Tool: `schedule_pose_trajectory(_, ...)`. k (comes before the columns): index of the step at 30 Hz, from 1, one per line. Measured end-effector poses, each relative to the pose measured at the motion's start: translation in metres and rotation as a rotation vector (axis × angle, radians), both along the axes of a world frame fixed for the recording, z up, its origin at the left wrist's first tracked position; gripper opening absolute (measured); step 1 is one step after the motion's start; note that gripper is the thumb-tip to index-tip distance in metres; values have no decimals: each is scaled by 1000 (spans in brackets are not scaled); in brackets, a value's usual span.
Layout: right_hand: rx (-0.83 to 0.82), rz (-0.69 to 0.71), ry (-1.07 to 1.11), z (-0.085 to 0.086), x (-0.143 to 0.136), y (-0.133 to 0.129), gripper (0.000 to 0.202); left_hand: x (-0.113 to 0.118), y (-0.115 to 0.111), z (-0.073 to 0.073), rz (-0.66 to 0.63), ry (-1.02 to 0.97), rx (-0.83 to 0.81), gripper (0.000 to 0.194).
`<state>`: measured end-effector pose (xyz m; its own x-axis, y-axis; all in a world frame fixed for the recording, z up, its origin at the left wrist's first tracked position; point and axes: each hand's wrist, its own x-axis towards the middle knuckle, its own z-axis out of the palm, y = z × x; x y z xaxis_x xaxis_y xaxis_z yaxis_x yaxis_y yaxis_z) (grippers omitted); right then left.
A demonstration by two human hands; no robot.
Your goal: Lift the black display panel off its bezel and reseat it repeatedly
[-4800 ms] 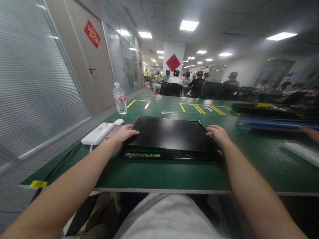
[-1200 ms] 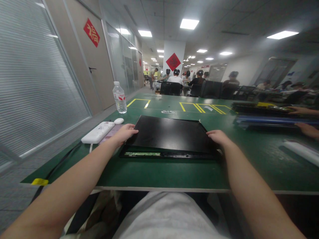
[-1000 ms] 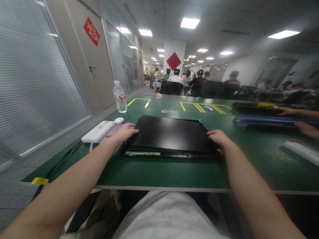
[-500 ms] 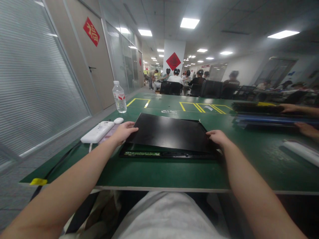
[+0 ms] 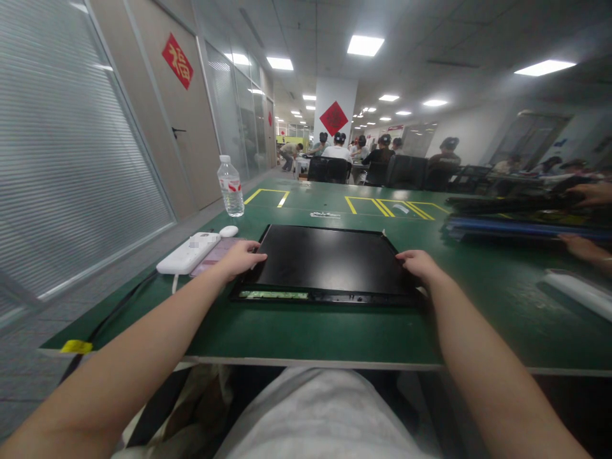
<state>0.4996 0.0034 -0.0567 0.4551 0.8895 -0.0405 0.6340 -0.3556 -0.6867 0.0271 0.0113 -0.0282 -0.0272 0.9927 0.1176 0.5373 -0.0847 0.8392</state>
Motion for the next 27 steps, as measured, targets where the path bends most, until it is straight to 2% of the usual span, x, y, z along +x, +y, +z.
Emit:
schedule_pose_trajectory(14,48,19,21,-6,4,4,44,-4,6,-7,-5,127,78,19)
schedule_pose_trajectory(27,49,24,43,-5,4,3,48,-5,5,-6,-6,82,43,22)
